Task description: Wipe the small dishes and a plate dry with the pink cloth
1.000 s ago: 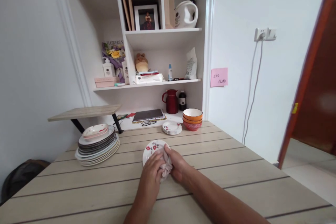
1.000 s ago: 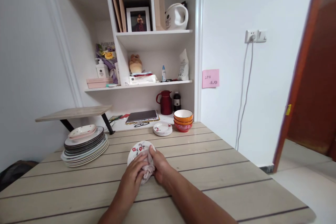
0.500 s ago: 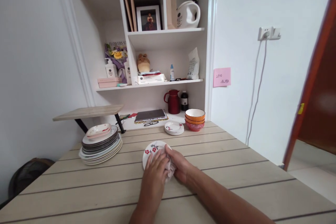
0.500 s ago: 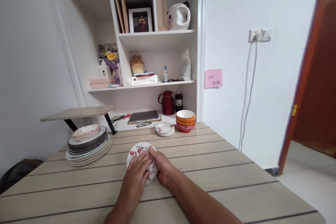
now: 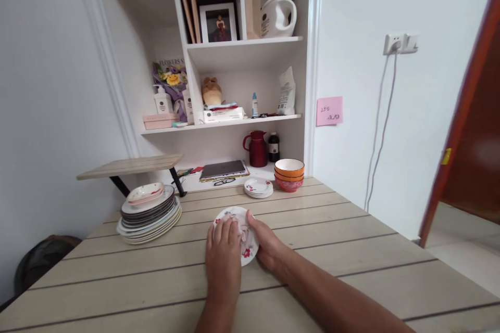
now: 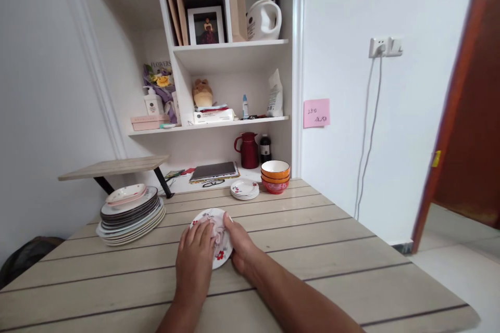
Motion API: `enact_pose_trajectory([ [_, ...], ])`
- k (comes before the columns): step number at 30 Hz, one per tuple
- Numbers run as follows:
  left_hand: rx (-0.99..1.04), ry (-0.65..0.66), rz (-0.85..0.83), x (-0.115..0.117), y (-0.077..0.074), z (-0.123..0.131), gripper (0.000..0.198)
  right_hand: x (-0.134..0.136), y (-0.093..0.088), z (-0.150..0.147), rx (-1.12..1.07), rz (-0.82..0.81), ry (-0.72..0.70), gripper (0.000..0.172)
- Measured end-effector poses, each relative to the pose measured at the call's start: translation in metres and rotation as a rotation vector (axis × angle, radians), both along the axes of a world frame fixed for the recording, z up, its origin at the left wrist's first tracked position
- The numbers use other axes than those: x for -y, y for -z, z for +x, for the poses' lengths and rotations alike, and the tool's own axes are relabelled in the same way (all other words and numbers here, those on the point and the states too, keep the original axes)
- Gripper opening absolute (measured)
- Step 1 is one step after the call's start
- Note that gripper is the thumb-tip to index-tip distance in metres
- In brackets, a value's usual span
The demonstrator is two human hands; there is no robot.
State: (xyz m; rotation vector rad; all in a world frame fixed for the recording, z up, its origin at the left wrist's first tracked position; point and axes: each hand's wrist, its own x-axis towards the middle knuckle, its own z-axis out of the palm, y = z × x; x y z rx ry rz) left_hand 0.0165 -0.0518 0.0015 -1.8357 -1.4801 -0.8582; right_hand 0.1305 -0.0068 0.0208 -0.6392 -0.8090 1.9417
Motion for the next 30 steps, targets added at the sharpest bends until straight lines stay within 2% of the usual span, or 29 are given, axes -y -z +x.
enact_pose_trajectory([
  [4, -0.012, -0.002, 0.018, -0.001, 0.004, 0.000, 0.034, -0.005, 0.006, 0.000, -0.029, 0.004, 0.007, 0.046],
  [7, 0.003, 0.042, 0.019, -0.003, 0.007, -0.001, 0.035, -0.009, 0.008, 0.000, -0.046, -0.010, 0.019, 0.045],
  [21, 0.089, 0.460, -0.092, -0.005, 0.011, -0.008, 0.044, -0.010, 0.005, 0.007, -0.064, -0.071, -0.020, 0.050],
  [26, 0.054, 0.536, -0.202, 0.001, 0.006, -0.003, 0.045, -0.006, 0.000, 0.011, -0.031, -0.109, -0.054, 0.056],
  [30, 0.038, 0.521, -0.250, 0.008, -0.003, 0.002, 0.043, -0.005, -0.004, 0.011, -0.032, -0.137, -0.057, 0.059],
])
